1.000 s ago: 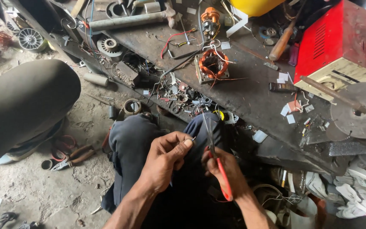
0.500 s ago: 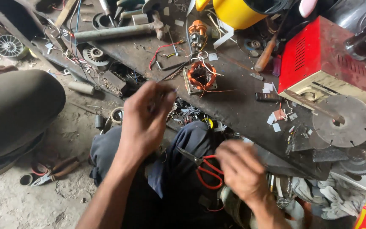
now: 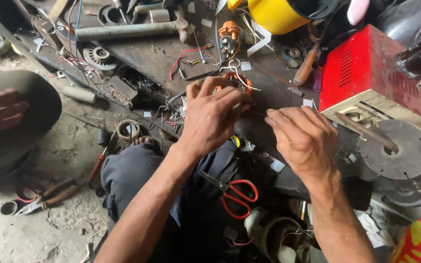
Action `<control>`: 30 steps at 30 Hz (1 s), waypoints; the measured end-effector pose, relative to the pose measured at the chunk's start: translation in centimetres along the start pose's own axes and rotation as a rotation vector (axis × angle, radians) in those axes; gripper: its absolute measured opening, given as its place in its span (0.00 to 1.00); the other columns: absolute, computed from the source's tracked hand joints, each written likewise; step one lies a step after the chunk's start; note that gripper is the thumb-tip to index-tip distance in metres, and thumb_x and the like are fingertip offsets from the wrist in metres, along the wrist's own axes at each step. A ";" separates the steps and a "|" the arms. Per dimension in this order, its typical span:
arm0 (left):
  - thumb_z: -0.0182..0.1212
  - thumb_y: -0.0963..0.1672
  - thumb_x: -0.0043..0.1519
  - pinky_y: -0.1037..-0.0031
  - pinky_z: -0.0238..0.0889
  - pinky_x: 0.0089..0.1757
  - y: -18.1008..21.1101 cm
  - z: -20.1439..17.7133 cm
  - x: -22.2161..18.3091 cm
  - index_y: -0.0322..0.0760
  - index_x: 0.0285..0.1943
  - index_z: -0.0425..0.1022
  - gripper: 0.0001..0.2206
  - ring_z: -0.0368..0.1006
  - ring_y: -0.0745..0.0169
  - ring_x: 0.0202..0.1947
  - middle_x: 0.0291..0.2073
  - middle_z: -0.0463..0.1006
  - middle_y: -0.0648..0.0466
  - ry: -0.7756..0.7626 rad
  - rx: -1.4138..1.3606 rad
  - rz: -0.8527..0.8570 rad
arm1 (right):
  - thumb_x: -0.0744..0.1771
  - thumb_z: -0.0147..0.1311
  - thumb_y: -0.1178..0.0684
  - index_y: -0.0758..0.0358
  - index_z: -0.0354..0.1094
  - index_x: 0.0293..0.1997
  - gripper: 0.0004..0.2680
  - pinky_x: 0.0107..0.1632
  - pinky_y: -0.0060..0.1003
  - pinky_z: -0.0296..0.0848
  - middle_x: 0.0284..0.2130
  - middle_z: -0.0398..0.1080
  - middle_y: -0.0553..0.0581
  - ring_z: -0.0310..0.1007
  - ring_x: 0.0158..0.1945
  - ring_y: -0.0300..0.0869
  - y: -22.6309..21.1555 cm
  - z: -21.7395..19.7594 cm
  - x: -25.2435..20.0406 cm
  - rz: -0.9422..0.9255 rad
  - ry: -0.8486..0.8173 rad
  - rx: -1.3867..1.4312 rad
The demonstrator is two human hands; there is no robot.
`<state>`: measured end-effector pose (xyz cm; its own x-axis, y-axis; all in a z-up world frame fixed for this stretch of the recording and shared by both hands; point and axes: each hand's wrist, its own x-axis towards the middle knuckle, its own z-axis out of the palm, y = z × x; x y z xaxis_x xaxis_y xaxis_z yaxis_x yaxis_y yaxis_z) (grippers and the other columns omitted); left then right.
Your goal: The person is insulating and repairing a motor by stripping wire insulation with scissors and connecting the wires to the motor coil assembly.
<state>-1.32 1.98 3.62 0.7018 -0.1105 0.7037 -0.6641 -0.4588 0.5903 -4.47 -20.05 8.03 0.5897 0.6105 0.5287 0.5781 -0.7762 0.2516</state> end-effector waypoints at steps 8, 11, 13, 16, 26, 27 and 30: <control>0.60 0.47 0.66 0.53 0.50 0.56 -1.6 1.9 -0.1 0.54 0.45 0.78 0.03 0.69 0.58 0.50 0.30 0.80 0.61 -0.091 -0.055 -0.023 | 0.69 0.59 0.58 0.58 0.78 0.47 0.04 0.40 0.42 0.76 0.33 0.73 0.53 0.76 0.38 0.49 -0.3 -1.3 0.8 0.083 -0.048 0.089; 0.62 0.47 0.65 0.48 0.48 0.57 -2.3 2.4 -0.5 0.54 0.44 0.80 0.03 0.69 0.58 0.50 0.30 0.81 0.62 -0.115 -0.114 -0.076 | 0.70 0.60 0.60 0.62 0.79 0.45 0.03 0.40 0.43 0.77 0.32 0.74 0.55 0.77 0.37 0.51 -0.2 -0.6 1.1 0.105 0.008 0.237; 0.62 0.47 0.64 0.46 0.47 0.58 -2.8 2.7 -0.8 0.54 0.43 0.80 0.03 0.70 0.58 0.49 0.30 0.81 0.62 -0.113 -0.124 -0.092 | 0.69 0.61 0.60 0.63 0.79 0.44 0.02 0.41 0.43 0.77 0.32 0.74 0.55 0.77 0.37 0.51 -0.2 -0.2 1.3 0.113 0.029 0.279; 0.63 0.47 0.63 0.43 0.45 0.60 -3.2 2.6 -1.0 0.53 0.43 0.81 0.04 0.70 0.58 0.49 0.31 0.82 0.61 -0.125 -0.157 -0.120 | 0.69 0.62 0.61 0.65 0.79 0.42 0.01 0.41 0.43 0.77 0.31 0.74 0.55 0.78 0.37 0.51 -0.2 0.3 1.7 0.129 0.076 0.347; 0.63 0.48 0.64 0.34 0.38 0.62 -3.5 2.4 -1.2 0.50 0.43 0.81 0.05 0.70 0.56 0.48 0.32 0.82 0.58 -0.170 -0.243 -0.159 | 0.68 0.65 0.63 0.69 0.78 0.40 0.01 0.41 0.45 0.78 0.31 0.75 0.59 0.79 0.37 0.54 0.2 2.0 2.6 0.109 0.193 0.427; 0.63 0.48 0.64 0.34 0.38 0.62 -3.5 2.3 -1.2 0.50 0.43 0.81 0.05 0.70 0.56 0.48 0.32 0.82 0.58 -0.170 -0.243 -0.155 | 0.68 0.65 0.63 0.69 0.78 0.40 0.01 0.41 0.45 0.78 0.31 0.75 0.59 0.79 0.37 0.54 0.1 2.1 2.7 0.109 0.196 0.425; 0.63 0.49 0.64 0.32 0.37 0.62 -3.4 2.2 -1.3 0.50 0.43 0.81 0.05 0.70 0.57 0.49 0.32 0.82 0.58 -0.179 -0.255 -0.168 | 0.68 0.65 0.64 0.70 0.77 0.39 0.01 0.40 0.45 0.78 0.30 0.75 0.60 0.79 0.36 0.55 -0.1 2.2 3.0 0.119 0.205 0.450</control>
<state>0.61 1.76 -0.15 0.8259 -0.2152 0.5212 -0.5626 -0.2517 0.7875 -1.51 -17.80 7.87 0.5700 0.4433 0.6918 0.7258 -0.6663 -0.1711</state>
